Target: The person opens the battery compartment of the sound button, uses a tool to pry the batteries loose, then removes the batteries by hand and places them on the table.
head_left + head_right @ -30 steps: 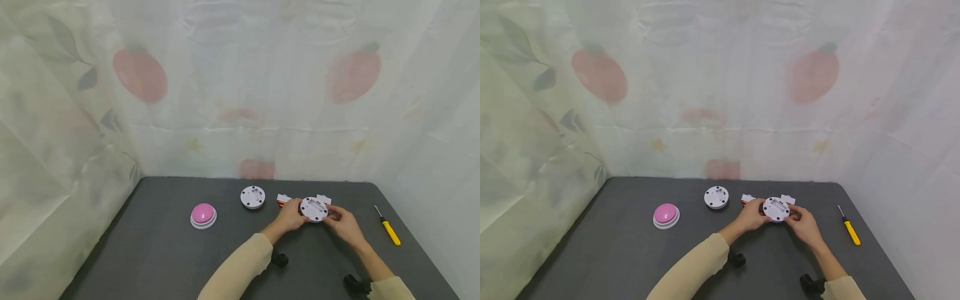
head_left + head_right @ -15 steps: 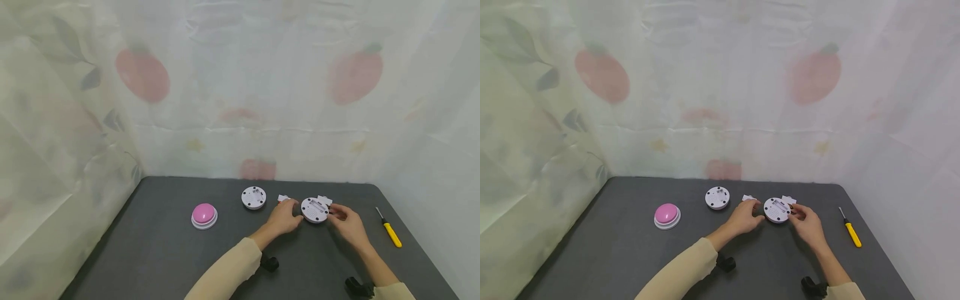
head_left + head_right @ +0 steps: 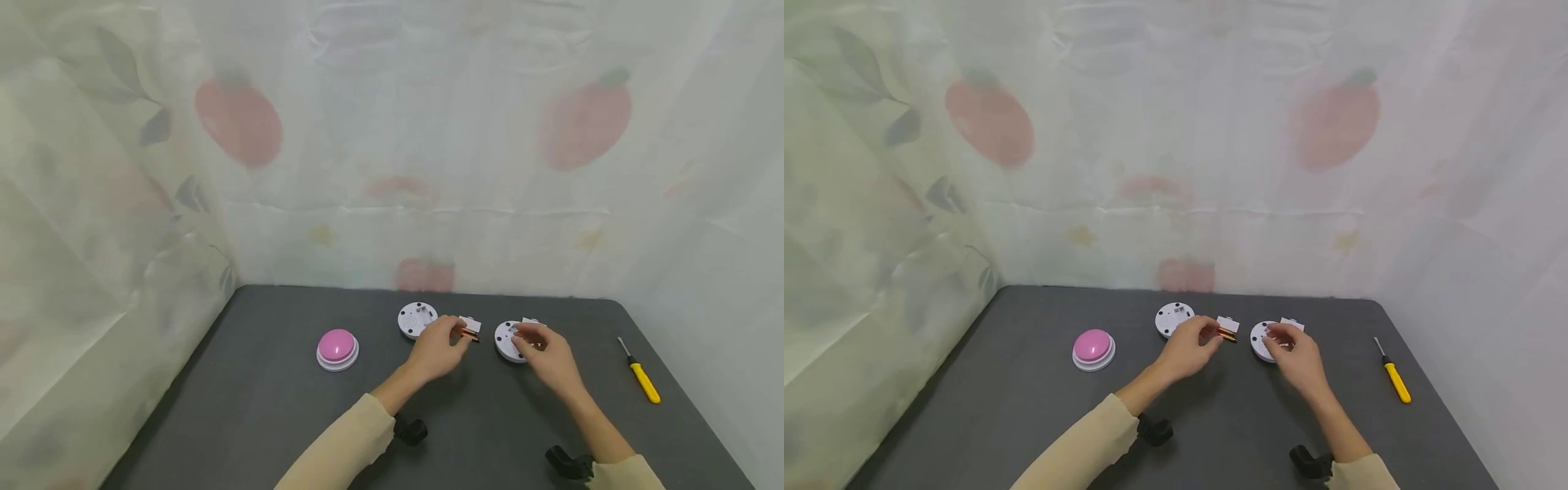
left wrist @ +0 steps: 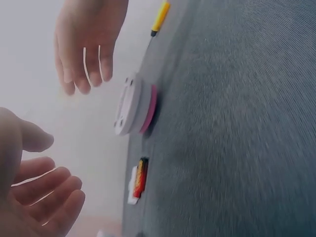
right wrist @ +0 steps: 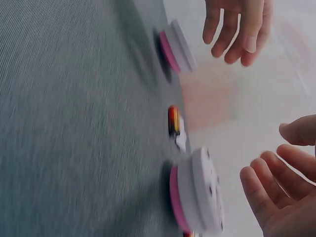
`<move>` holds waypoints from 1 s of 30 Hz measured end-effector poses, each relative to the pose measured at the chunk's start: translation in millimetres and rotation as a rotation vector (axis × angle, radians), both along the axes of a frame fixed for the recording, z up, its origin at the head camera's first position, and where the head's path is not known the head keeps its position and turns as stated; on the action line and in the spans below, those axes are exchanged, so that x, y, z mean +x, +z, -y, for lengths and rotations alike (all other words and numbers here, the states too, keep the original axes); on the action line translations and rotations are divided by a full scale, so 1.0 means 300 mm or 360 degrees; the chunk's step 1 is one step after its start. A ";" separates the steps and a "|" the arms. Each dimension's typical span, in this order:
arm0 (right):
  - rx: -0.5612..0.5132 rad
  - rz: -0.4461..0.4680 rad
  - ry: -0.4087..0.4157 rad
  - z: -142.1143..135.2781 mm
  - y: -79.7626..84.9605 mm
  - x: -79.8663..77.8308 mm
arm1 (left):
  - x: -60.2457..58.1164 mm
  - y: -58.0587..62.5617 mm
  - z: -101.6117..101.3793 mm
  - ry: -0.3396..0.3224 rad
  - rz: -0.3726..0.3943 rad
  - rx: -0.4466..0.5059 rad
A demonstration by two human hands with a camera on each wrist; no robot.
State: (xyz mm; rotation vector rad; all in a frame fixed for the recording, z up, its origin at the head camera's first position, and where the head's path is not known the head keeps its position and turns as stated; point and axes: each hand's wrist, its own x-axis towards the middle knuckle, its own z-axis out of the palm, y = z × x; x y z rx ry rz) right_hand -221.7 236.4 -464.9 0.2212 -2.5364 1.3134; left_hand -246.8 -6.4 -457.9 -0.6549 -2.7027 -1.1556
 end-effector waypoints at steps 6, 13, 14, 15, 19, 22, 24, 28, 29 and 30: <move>-0.0044 -0.0077 0.0114 0.103 -0.007 -0.009 | 0.028 0.016 0.102 0.0038 -0.0048 0.0120; -0.0116 -0.0043 0.0233 0.221 0.009 -0.023 | 0.054 0.017 0.212 0.0105 -0.0194 0.0199; -0.0132 -0.0034 0.0250 0.237 0.013 -0.025 | 0.057 0.015 0.229 0.0112 -0.0208 0.0203; -0.0143 -0.0033 0.0272 0.251 0.016 -0.027 | 0.061 0.013 0.245 0.0119 -0.0215 0.0213; -0.0132 -0.0044 0.0337 0.303 0.020 -0.031 | 0.073 0.002 0.308 0.0163 -0.0240 0.0235; -0.0104 -0.0066 0.0384 0.344 0.011 -0.031 | 0.078 -0.007 0.356 0.0208 -0.0247 0.0255; -0.0100 -0.0083 0.0414 0.374 0.003 -0.033 | 0.082 -0.011 0.388 0.0234 -0.0243 0.0278; -0.0124 -0.0104 0.0477 0.434 -0.010 -0.039 | 0.090 -0.021 0.456 0.0275 -0.0225 0.0321; -0.0130 -0.0099 0.0486 0.449 -0.013 -0.041 | 0.092 -0.024 0.473 0.0276 -0.0229 0.0331; -0.0142 -0.0092 0.0493 0.463 -0.016 -0.044 | 0.094 -0.027 0.490 0.0280 -0.0237 0.0338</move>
